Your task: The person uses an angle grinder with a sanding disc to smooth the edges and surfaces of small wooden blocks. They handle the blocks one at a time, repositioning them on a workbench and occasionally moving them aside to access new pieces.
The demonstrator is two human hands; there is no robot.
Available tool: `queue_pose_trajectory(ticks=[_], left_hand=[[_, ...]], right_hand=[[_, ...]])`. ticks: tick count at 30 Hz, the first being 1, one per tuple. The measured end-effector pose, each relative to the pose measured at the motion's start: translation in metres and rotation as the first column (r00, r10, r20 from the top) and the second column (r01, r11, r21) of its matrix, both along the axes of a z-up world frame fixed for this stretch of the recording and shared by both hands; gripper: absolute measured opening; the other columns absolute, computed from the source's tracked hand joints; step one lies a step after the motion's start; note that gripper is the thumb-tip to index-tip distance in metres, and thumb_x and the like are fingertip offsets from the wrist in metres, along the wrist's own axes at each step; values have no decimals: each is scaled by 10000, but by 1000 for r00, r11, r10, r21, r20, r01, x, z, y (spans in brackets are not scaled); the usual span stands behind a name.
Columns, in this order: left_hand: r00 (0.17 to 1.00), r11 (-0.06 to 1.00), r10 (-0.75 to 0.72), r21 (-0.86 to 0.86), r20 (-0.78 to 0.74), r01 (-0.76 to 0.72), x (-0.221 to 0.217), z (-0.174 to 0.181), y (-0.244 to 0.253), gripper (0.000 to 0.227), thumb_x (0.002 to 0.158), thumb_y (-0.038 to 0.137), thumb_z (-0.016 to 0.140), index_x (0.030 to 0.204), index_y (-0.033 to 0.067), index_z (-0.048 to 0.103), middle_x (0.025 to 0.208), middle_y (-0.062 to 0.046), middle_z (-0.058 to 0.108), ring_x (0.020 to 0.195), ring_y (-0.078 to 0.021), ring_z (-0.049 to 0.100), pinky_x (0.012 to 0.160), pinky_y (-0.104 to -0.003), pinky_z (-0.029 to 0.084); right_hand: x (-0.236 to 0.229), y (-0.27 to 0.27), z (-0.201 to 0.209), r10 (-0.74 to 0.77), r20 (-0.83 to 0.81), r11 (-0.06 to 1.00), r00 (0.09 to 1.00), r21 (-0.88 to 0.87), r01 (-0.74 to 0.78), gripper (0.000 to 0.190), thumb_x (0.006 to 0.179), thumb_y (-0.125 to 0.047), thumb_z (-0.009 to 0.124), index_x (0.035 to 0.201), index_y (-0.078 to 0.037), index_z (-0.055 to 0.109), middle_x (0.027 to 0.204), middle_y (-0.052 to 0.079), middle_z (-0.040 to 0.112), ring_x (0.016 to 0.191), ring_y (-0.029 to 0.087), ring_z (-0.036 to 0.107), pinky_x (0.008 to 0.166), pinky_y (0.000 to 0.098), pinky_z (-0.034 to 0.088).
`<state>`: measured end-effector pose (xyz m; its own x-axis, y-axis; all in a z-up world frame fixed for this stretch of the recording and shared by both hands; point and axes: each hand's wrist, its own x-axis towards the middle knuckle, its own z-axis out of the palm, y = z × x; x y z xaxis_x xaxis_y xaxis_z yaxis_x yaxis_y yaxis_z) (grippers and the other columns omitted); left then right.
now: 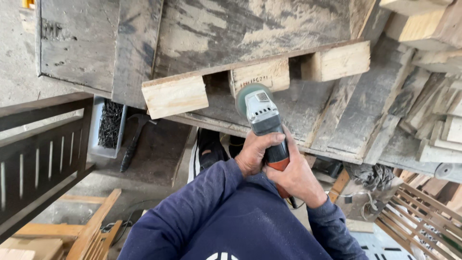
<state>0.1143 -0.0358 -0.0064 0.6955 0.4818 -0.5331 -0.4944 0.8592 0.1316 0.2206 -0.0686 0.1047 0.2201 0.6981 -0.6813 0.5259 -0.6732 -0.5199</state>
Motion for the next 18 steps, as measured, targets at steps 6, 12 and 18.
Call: queue_pose_trajectory(ticks=[6, 12, 18], left_hand=[[1000, 1000, 6, 20, 26, -7, 29, -7, 2, 419, 842, 169, 798, 1188, 41, 600, 1049, -52, 638, 968, -162, 642, 884, -351, 566], [999, 999, -29, 45, 40, 27, 47, -8, 8, 418, 834, 176, 798, 1179, 36, 607, 1045, -57, 645, 974, -162, 649, 892, -354, 572], [997, 997, -47, 68, 56, 43, 57, -9, 11, 412, 839, 177, 795, 1177, 31, 611, 1044, -66, 642, 978, -171, 650, 889, -368, 581]], right_hand=[[24, 1, -3, -58, 40, 990, 997, -127, 63, 1142, 675, -227, 780, 1624, -162, 147, 1259, 199, 650, 1101, 307, 718, 938, 403, 574], [36, 2, -4, -59, 21, 996, 998, -62, 61, 1141, 697, -224, 782, 1625, -142, 124, 1341, 191, 575, 1158, 280, 671, 949, 411, 564], [47, 1, -5, -102, 39, 990, 994, -97, 106, 1136, 696, -219, 779, 1624, -148, 128, 1308, 175, 595, 1136, 270, 682, 947, 405, 571]])
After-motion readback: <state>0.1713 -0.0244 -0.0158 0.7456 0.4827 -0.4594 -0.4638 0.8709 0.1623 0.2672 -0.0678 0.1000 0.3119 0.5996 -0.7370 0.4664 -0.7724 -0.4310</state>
